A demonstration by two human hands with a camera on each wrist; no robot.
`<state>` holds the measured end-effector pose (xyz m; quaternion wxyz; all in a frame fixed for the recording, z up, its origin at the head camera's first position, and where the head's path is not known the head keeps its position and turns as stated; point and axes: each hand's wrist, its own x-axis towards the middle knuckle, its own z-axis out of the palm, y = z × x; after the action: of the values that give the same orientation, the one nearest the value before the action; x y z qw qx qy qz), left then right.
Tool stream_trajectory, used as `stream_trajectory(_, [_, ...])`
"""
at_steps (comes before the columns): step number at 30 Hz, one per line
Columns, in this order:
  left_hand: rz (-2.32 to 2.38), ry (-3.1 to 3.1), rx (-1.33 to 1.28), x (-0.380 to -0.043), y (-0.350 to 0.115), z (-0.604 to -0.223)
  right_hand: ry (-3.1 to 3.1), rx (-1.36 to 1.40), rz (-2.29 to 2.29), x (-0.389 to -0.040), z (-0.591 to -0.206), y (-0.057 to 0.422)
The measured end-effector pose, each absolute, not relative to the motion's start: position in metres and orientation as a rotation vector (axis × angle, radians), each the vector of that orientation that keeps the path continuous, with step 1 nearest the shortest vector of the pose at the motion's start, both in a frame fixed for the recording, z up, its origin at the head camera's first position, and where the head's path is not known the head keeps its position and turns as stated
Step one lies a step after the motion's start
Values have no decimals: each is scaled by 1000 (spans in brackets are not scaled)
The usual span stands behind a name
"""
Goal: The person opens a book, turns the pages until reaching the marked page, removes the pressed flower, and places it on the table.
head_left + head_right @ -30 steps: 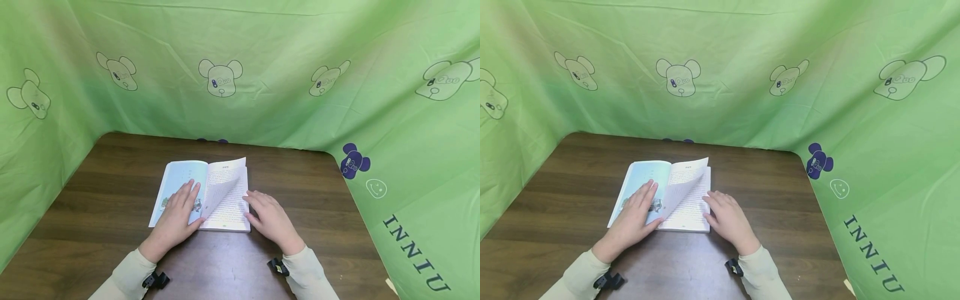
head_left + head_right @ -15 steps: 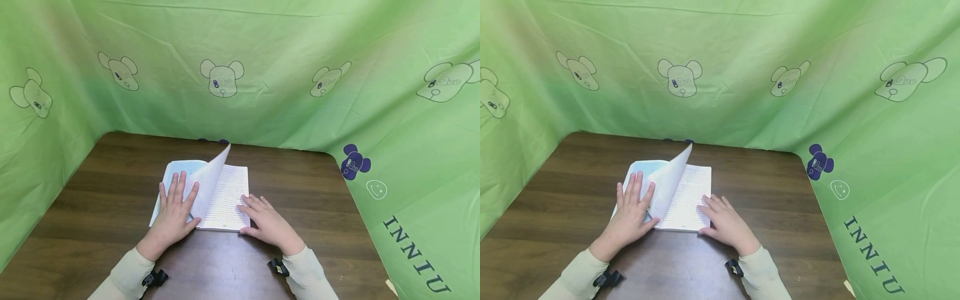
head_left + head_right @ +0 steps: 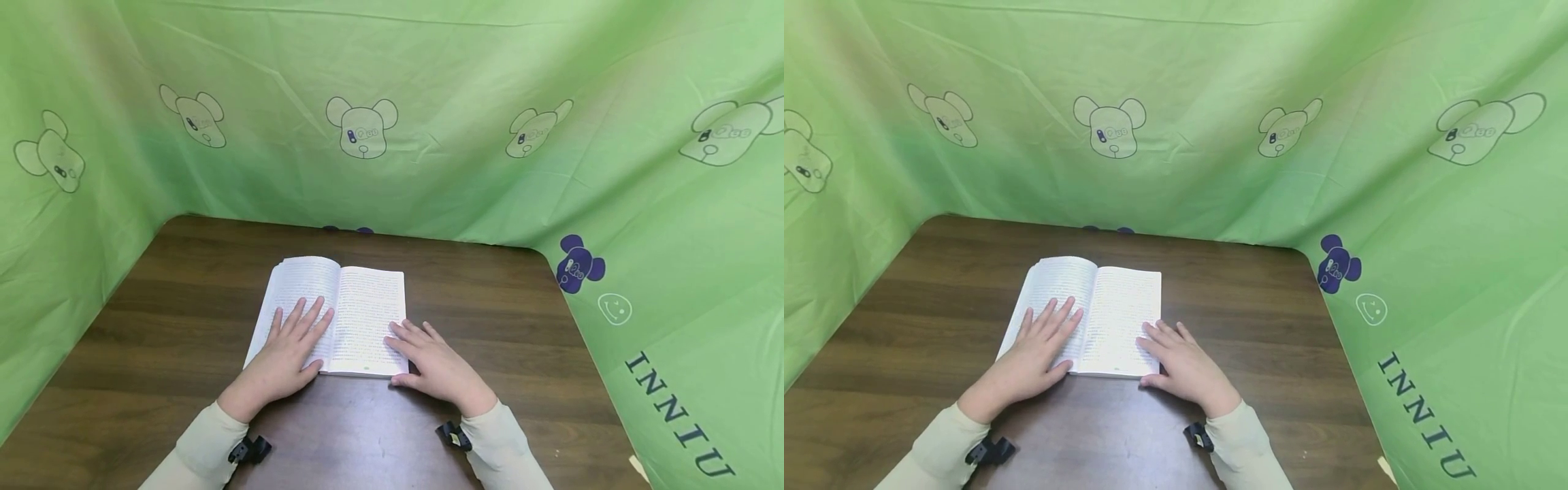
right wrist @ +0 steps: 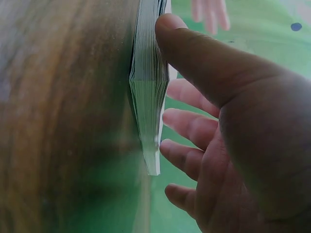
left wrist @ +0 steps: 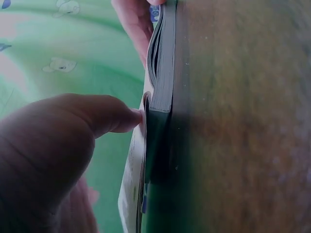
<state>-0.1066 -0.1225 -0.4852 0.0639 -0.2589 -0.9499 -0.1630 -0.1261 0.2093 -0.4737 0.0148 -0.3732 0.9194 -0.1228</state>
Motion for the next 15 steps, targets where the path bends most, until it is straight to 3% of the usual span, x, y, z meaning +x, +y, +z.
stream_trajectory(15, [-585,-3013,-771,-104,-120,-485,2853,-1154,-394,-124,-470,210])
